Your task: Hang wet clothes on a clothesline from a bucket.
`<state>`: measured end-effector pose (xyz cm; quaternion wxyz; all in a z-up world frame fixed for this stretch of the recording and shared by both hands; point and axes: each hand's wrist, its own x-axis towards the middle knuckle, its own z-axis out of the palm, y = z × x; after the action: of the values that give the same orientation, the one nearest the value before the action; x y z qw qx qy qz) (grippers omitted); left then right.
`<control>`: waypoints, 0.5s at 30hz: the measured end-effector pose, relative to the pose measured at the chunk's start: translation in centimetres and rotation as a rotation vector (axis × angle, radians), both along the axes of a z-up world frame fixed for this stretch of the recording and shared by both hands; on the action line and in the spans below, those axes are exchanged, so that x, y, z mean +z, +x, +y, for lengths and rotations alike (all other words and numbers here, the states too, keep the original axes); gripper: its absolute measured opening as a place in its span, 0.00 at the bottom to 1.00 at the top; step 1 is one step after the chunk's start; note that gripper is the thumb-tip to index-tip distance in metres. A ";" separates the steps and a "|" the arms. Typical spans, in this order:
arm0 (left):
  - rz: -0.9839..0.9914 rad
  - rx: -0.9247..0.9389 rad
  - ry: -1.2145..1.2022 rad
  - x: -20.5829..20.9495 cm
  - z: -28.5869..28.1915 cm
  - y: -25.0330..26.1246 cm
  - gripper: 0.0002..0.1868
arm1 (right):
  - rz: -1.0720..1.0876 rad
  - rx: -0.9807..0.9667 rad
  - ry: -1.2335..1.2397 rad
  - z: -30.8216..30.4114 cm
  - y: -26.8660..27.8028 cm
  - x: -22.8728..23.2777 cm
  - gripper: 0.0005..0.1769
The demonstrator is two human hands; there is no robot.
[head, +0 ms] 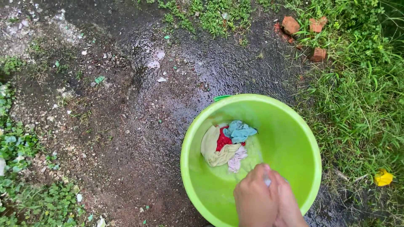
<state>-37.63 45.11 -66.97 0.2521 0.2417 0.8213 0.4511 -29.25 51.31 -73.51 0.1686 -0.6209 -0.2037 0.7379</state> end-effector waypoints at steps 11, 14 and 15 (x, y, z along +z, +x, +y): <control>-0.335 0.530 -0.236 -2.1 -1.5 -7.6 0.15 | 0.052 0.453 -0.033 0.9 -9.4 -2.5 0.28; -0.155 0.451 -0.288 -1.5 -3.0 -8.0 0.18 | -0.001 0.664 0.163 0.0 -8.1 -14.8 0.32; 0.018 0.392 -0.207 -2.0 -3.7 -7.8 0.19 | 0.075 0.842 0.400 -0.5 -7.4 -20.4 0.33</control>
<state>-45.42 41.46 -69.01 0.1757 0.0540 0.8967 0.4026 -36.66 50.78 -93.91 -0.0219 -0.4123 -0.5698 0.7105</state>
